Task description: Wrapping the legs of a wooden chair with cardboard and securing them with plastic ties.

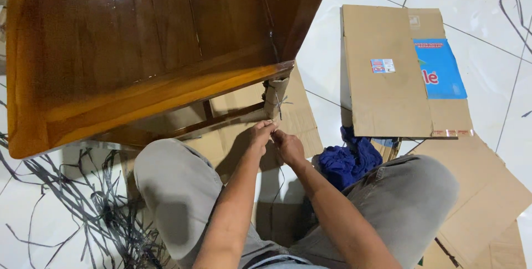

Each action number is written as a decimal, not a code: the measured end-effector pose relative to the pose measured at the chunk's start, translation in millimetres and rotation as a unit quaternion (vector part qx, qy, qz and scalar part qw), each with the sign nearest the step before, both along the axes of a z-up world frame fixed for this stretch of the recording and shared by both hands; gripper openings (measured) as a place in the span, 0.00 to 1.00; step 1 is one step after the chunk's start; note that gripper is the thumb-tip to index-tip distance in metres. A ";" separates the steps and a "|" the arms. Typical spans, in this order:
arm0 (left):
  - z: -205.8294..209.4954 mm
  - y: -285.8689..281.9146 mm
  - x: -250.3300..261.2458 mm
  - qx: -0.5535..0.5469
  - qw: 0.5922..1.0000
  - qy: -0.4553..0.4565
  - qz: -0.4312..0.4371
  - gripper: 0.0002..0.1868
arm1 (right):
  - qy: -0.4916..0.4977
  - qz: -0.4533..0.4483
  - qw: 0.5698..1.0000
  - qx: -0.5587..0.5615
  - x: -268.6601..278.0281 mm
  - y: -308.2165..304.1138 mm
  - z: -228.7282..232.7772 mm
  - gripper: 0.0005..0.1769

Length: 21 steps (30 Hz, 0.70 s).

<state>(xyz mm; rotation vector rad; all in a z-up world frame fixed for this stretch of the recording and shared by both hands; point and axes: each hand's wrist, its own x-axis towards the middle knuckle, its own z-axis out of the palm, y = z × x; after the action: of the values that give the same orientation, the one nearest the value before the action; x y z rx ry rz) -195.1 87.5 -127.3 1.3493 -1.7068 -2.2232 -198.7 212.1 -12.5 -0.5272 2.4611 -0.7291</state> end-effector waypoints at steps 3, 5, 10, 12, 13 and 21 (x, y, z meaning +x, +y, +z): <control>-27.4 -2.3 -1.3 -0.048 0.998 -0.032 -0.006 0.10 | 0.004 0.019 1.000 0.000 -3.4 3.3 -16.4 0.09; -43.0 -0.6 -2.4 -0.054 0.998 -0.018 0.007 0.09 | 0.037 0.000 0.999 0.012 -9.5 2.5 -22.5 0.09; -84.4 3.7 -3.1 -0.088 0.996 -0.018 0.017 0.09 | 0.077 -0.110 0.989 -0.065 -17.4 -3.4 -2.5 0.09; -74.3 7.6 2.3 -0.085 0.996 -0.018 0.025 0.09 | 0.082 -0.137 0.983 -0.092 -20.3 -9.1 5.6 0.10; -69.8 7.4 5.4 -0.086 0.996 -0.017 0.026 0.11 | 0.054 -0.149 0.981 -0.110 -21.9 -13.7 11.9 0.11; -59.2 12.5 8.6 -0.177 0.984 -0.011 -0.018 0.08 | -0.058 -0.240 0.965 -0.085 -40.3 -28.5 -51.1 0.17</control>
<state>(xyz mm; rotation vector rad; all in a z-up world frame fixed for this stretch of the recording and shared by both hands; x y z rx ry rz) -186.5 100.0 -186.5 1.2689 -2.0248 -1.8074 -239.1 183.6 -63.6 0.0654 2.4463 -1.1337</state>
